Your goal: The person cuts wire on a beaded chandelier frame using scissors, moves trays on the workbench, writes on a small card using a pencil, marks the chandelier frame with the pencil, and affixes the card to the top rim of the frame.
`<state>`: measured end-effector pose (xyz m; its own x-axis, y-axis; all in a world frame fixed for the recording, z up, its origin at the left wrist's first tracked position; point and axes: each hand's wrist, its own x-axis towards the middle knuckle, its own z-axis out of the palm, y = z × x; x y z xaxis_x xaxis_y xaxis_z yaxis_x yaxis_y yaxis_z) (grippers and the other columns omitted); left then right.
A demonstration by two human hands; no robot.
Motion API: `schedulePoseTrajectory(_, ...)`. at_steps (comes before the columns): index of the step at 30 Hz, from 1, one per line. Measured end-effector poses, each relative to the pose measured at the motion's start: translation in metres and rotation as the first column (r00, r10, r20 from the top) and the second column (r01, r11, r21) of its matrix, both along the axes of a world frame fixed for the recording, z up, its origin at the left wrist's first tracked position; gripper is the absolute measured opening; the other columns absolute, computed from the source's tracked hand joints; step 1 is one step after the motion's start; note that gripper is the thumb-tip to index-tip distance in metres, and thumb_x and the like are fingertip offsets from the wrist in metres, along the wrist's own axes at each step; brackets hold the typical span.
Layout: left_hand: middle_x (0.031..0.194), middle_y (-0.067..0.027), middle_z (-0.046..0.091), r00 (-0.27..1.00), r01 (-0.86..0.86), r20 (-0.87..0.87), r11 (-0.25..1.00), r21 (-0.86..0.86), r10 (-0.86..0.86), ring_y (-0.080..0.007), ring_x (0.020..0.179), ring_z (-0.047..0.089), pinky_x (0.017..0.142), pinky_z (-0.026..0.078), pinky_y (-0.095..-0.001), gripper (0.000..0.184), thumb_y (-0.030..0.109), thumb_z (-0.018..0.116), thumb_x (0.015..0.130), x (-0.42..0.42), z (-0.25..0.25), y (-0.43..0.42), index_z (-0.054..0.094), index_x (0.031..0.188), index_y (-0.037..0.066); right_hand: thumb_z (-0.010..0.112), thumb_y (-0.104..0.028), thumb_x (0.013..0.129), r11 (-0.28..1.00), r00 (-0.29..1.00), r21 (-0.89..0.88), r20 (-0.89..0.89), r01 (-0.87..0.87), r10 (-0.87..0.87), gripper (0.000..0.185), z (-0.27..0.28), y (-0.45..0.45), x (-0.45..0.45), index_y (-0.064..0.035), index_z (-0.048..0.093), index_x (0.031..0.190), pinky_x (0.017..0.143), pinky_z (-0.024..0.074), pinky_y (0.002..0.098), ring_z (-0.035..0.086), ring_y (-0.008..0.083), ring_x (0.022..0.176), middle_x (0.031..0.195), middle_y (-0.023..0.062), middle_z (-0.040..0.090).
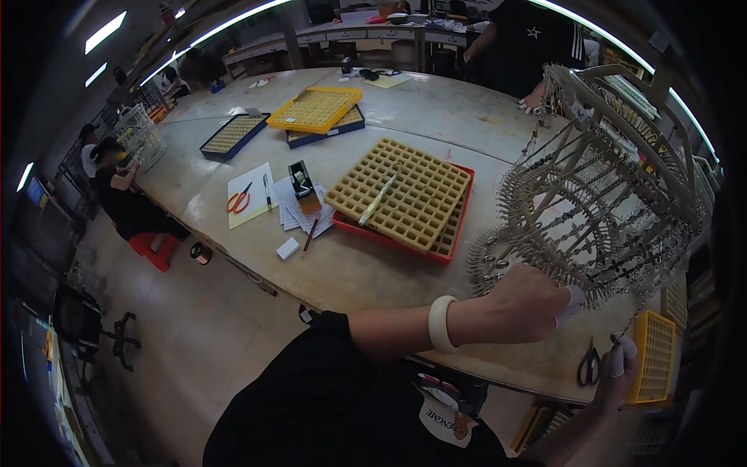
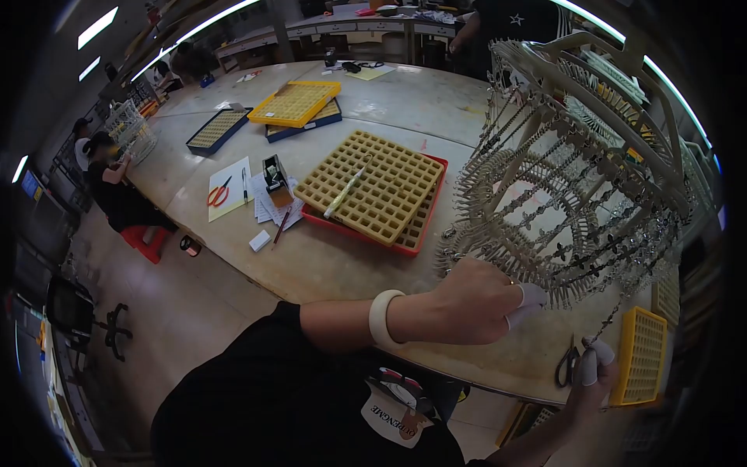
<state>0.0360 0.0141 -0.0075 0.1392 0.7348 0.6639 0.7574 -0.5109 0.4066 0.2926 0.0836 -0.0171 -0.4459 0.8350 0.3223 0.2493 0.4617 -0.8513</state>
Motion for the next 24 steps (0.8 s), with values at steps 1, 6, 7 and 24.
schedulePoseTrajectory(1, 0.056, -0.0132, 0.057, 1.0, 0.002, -0.008, 1.0, -0.001, -0.002, -0.0348, 0.053, 0.059, 0.048, 0.041, -0.0465, 0.012, 0.011, 0.062, 0.064, 0.0, -0.001, 0.0, 0.059, 0.074, 0.006, 0.058, -0.005, 0.087, 1.0, 1.0, 0.011, 0.019, -0.006, 0.006, 0.012, 0.002, 0.002, -0.002, 0.0006, 0.062, 0.097, 0.046, 0.0355, 0.0207, 0.047, 0.0068, 0.051, 0.08, 0.0071, 0.061)
schedulePoseTrajectory(6, 0.054, -0.0108, 0.056, 0.999, 0.009, -0.038, 0.999, 0.038, -0.008, -0.0327, 0.05, 0.058, 0.046, 0.041, -0.045, 0.014, 0.013, 0.063, 0.07, 0.002, 0.003, 0.0, 0.061, 0.083, 0.009, 0.059, -0.005, 0.087, 0.998, 0.993, 0.061, 0.116, -0.035, 0.028, 0.011, -0.005, -0.004, 0.013, 0.0005, 0.063, 0.096, 0.046, 0.0351, 0.0207, 0.046, 0.0065, 0.051, 0.08, 0.0068, 0.061)
schedulePoseTrajectory(7, 0.057, -0.0129, 0.058, 1.0, 0.004, -0.031, 1.0, 0.017, -0.004, -0.0339, 0.053, 0.059, 0.047, 0.042, -0.0457, 0.012, 0.01, 0.062, 0.064, 0.003, 0.004, -0.001, 0.057, 0.074, 0.006, 0.059, -0.005, 0.088, 0.997, 0.99, 0.071, 0.135, -0.039, 0.03, 0.011, -0.006, -0.009, 0.016, 0.0005, 0.063, 0.096, 0.046, 0.035, 0.0207, 0.046, 0.0065, 0.051, 0.08, 0.0068, 0.061)
schedulePoseTrajectory(24, 0.052, -0.011, 0.052, 1.0, 0.024, -0.017, 0.997, 0.074, -0.023, -0.0333, 0.048, 0.054, 0.045, 0.039, -0.0456, 0.013, 0.011, 0.063, 0.062, 0.0, 0.003, -0.001, 0.058, 0.072, 0.005, 0.065, -0.006, 0.085, 0.985, 0.909, -0.161, -0.396, 0.066, -0.126, 0.009, -0.015, 0.007, 0.014, -0.0012, 0.065, 0.092, 0.046, 0.0328, 0.0198, 0.043, 0.004, 0.051, 0.075, 0.0012, 0.059)
